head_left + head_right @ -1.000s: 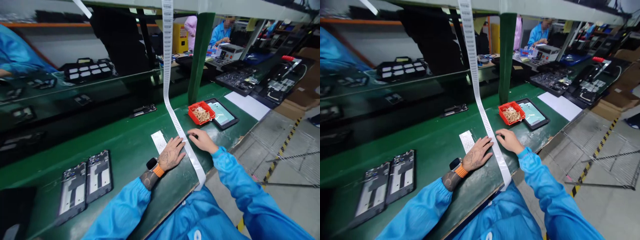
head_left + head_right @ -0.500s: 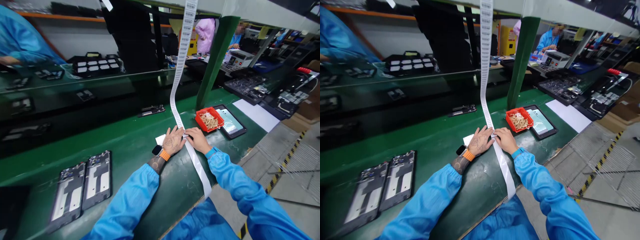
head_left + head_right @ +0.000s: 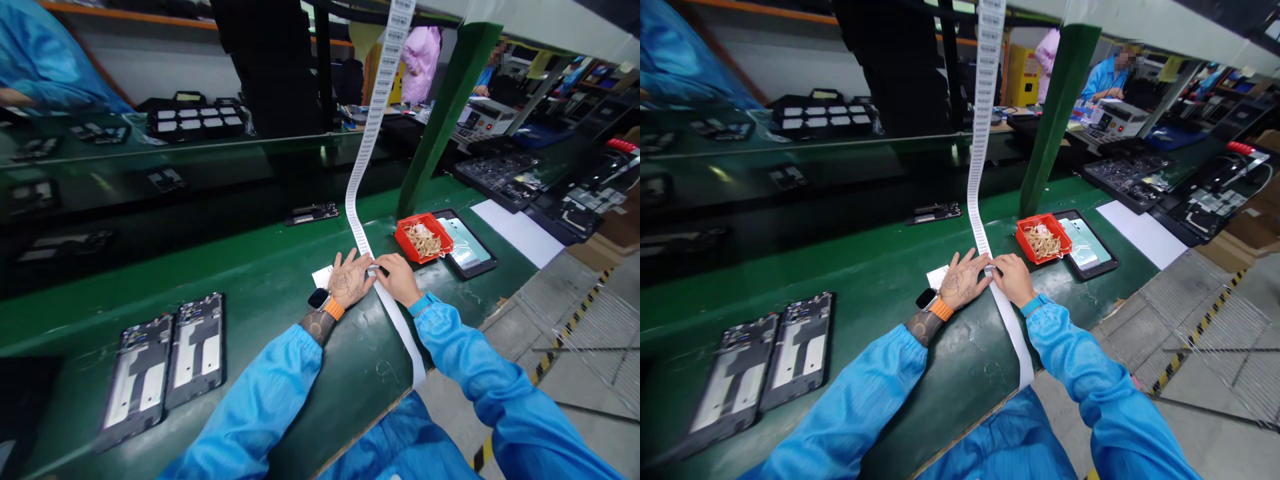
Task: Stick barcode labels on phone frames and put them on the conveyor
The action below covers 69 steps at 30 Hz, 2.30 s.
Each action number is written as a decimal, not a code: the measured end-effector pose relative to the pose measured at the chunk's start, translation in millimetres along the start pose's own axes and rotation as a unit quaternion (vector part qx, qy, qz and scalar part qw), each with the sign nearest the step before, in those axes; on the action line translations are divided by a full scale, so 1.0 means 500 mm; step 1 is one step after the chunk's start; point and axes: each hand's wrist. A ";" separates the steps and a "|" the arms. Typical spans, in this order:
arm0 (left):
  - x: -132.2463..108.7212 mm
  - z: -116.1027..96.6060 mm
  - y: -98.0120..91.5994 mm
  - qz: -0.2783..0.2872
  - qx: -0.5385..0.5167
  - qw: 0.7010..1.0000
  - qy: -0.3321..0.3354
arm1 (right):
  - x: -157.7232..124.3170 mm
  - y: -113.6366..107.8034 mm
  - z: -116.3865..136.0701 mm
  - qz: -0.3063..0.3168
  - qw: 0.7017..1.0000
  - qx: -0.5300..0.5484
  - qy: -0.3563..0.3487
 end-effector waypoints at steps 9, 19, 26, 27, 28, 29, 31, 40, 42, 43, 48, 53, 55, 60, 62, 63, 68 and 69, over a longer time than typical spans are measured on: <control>-0.006 0.000 0.015 -0.002 -0.017 1.000 0.004 | -0.018 -0.001 0.006 -0.054 0.996 0.027 -0.058; 0.143 0.141 -0.113 0.029 0.032 0.997 -0.060 | -0.011 -0.005 -0.009 -0.115 0.961 0.214 0.131; 0.225 0.308 -0.158 0.040 0.084 0.983 -0.156 | -0.001 0.029 -0.054 -0.083 0.966 0.206 0.132; 0.227 0.311 -0.150 0.042 0.086 0.984 -0.150 | 0.000 0.032 -0.058 -0.083 0.967 0.205 0.128; 0.229 0.309 -0.142 0.042 0.085 0.985 -0.144 | 0.002 0.033 -0.060 -0.081 0.968 0.202 0.126; 0.231 0.303 -0.136 0.041 0.082 0.986 -0.140 | 0.002 0.032 -0.059 -0.080 0.969 0.199 0.124; 0.230 0.289 -0.133 0.034 0.067 0.987 -0.144 | 0.003 0.027 -0.053 -0.082 0.971 0.192 0.118; 0.093 0.262 -0.254 -0.081 -0.119 0.959 -0.246 | 0.015 -0.009 -0.027 -0.087 0.952 0.254 0.145; 0.028 0.229 -0.256 -0.092 -0.200 0.947 -0.232 | 0.023 -0.029 0.008 -0.112 0.925 0.325 0.161; -0.005 0.206 -0.249 -0.096 -0.273 0.933 -0.216 | 0.027 -0.042 0.037 -0.115 0.909 0.364 0.165; -0.113 0.087 -0.187 -0.122 -0.811 0.555 -0.140 | 0.035 -0.073 0.241 0.131 0.882 0.448 0.068; -0.120 0.054 -0.169 -0.105 -0.863 0.467 -0.162 | 0.027 -0.030 0.314 0.178 0.927 0.331 0.013; -0.117 0.052 -0.167 -0.107 -0.865 0.463 -0.160 | 0.023 -0.021 0.304 0.169 0.940 0.295 0.005; -0.115 0.043 -0.162 -0.107 -0.864 0.468 -0.152 | 0.023 -0.023 0.286 0.176 0.950 0.259 -0.003; -0.116 0.040 -0.161 -0.109 -0.862 0.470 -0.154 | 0.024 -0.023 0.287 0.175 0.951 0.253 -0.003; -0.116 0.038 -0.162 -0.111 -0.862 0.470 -0.154 | 0.024 -0.023 0.288 0.174 0.952 0.251 -0.002; -0.117 0.035 -0.163 -0.130 -0.863 0.466 -0.145 | 0.023 -0.023 0.289 0.173 0.955 0.243 -0.002; -0.117 0.034 -0.163 -0.134 -0.864 0.463 -0.142 | 0.023 -0.024 0.289 0.171 0.955 0.241 -0.003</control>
Point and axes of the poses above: each hand's wrist, its own x-axis towards the middle knuckle, its own y-axis out of the palm, z = x × y, and after that the axes turned 1 degree about z, right-handed
